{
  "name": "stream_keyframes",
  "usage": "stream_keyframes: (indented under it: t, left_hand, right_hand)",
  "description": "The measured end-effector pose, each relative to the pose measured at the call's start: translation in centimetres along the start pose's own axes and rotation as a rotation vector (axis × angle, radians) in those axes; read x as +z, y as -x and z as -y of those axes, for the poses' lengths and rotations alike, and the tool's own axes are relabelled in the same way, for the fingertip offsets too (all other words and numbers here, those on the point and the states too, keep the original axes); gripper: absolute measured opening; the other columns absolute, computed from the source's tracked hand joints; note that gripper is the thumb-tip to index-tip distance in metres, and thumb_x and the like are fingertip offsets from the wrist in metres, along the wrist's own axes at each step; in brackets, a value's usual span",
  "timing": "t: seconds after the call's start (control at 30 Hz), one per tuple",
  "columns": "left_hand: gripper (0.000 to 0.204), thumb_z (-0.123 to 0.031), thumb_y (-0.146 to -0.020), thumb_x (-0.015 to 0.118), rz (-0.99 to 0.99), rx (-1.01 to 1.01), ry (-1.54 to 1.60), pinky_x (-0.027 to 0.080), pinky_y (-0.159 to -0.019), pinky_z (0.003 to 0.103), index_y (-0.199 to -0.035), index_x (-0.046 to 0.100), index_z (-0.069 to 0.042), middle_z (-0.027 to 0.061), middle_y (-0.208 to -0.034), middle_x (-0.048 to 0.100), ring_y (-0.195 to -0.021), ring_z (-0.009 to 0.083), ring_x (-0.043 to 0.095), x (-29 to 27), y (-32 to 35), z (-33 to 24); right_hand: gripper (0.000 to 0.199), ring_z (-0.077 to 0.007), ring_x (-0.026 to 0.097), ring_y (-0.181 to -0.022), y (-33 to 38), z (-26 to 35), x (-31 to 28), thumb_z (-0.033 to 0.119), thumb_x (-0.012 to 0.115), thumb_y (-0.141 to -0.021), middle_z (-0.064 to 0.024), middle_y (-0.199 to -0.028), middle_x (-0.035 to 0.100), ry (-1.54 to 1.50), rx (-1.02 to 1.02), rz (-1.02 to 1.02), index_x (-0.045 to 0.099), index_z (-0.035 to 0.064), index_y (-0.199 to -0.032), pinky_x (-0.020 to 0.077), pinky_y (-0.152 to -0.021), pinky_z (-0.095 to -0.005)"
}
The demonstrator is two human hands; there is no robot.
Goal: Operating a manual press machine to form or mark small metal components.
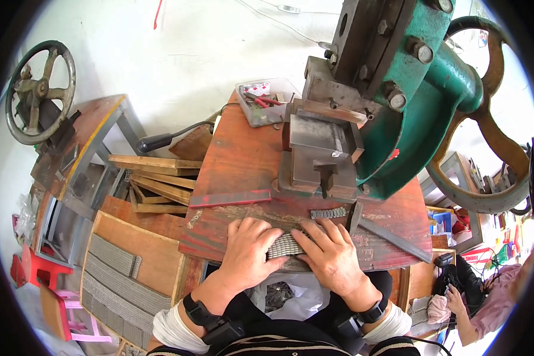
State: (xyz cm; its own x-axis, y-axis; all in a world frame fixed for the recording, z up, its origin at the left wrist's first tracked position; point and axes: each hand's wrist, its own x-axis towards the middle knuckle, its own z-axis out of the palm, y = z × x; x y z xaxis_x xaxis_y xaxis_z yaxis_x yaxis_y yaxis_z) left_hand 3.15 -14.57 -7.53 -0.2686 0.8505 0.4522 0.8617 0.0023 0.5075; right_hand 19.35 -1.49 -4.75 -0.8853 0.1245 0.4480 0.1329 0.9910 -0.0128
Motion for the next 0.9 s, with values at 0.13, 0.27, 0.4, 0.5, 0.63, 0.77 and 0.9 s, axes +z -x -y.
stream_keyframes:
  t: [0.13,0.27,0.4,0.5,0.63,0.77,0.9]
  left_hand:
    - [0.051,-0.028,-0.063,0.085,0.018,-0.003,-0.019,0.035,-0.093,0.043,-0.106,0.067,-0.007,0.0048,-0.101,0.060,-0.102,0.0265,0.053,-0.2,-0.1,-0.2]
    - [0.054,-0.029,-0.064,0.085,0.083,-0.016,-0.091,0.035,-0.094,0.044,-0.109,0.065,-0.006,0.0063,-0.104,0.059,-0.104,0.0278,0.052,-0.6,-0.5,-1.2]
    - [0.056,-0.028,-0.064,0.085,0.067,0.006,-0.066,0.035,-0.094,0.045,-0.111,0.063,-0.004,0.0091,-0.105,0.057,-0.104,0.0307,0.051,0.6,-1.2,-1.9]
    - [0.056,-0.027,-0.064,0.085,0.007,0.035,0.042,0.036,-0.092,0.045,-0.109,0.063,-0.004,0.0091,-0.103,0.056,-0.102,0.0311,0.051,2.0,-0.8,-0.8]
    - [0.052,-0.026,-0.062,0.085,-0.016,0.034,0.075,0.037,-0.091,0.044,-0.105,0.065,-0.004,0.0075,-0.100,0.057,-0.100,0.0293,0.052,2.2,-1.1,-0.9]
    - [0.051,-0.026,-0.060,0.086,-0.035,0.007,0.044,0.037,-0.090,0.043,-0.102,0.067,-0.005,0.0064,-0.097,0.058,-0.100,0.0278,0.053,2.0,-1.1,-1.2]
    - [0.051,-0.027,-0.060,0.087,-0.027,-0.014,0.022,0.036,-0.091,0.043,-0.101,0.067,-0.005,0.0063,-0.098,0.059,-0.100,0.0274,0.053,1.9,-1.1,-1.4]
  right_hand:
    - [0.055,-0.0285,0.054,-0.111,0.2,-0.2,0.1,0.022,0.075,-0.069,-0.0071,-0.117,0.060,0.017,0.015,0.018,0.062,0.0068,-0.121,0.0451,-0.089,-0.0419]
    - [0.052,-0.0287,0.054,-0.110,0.6,-0.3,0.3,0.019,0.073,-0.071,-0.0081,-0.113,0.061,-0.017,0.022,0.000,0.062,0.0023,-0.119,0.0443,-0.090,-0.0413]
    - [0.049,-0.0286,0.054,-0.108,0.2,-0.2,0.2,0.018,0.071,-0.072,-0.0087,-0.111,0.061,-0.065,0.018,0.009,0.062,-0.0001,-0.117,0.0442,-0.091,-0.0406]
    - [0.048,-0.0285,0.054,-0.107,0.1,-0.3,-0.3,0.018,0.071,-0.073,-0.0087,-0.112,0.060,-0.066,0.026,0.013,0.063,0.0004,-0.116,0.0443,-0.091,-0.0406]
    - [0.048,-0.0280,0.054,-0.107,0.8,-0.8,0.0,0.019,0.071,-0.072,-0.0075,-0.112,0.060,-0.062,0.073,-0.019,0.063,0.0044,-0.117,0.0447,-0.090,-0.0412]
    - [0.048,-0.0276,0.054,-0.107,0.8,-0.6,-0.2,0.020,0.072,-0.071,-0.0067,-0.112,0.060,0.018,0.032,-0.028,0.065,0.0093,-0.117,0.0448,-0.088,-0.0409]
    - [0.046,-0.0281,0.054,-0.109,0.9,-0.6,-0.6,0.019,0.069,-0.071,-0.0070,-0.116,0.060,0.060,0.060,-0.007,0.066,0.0130,-0.116,0.0438,-0.088,-0.0412]
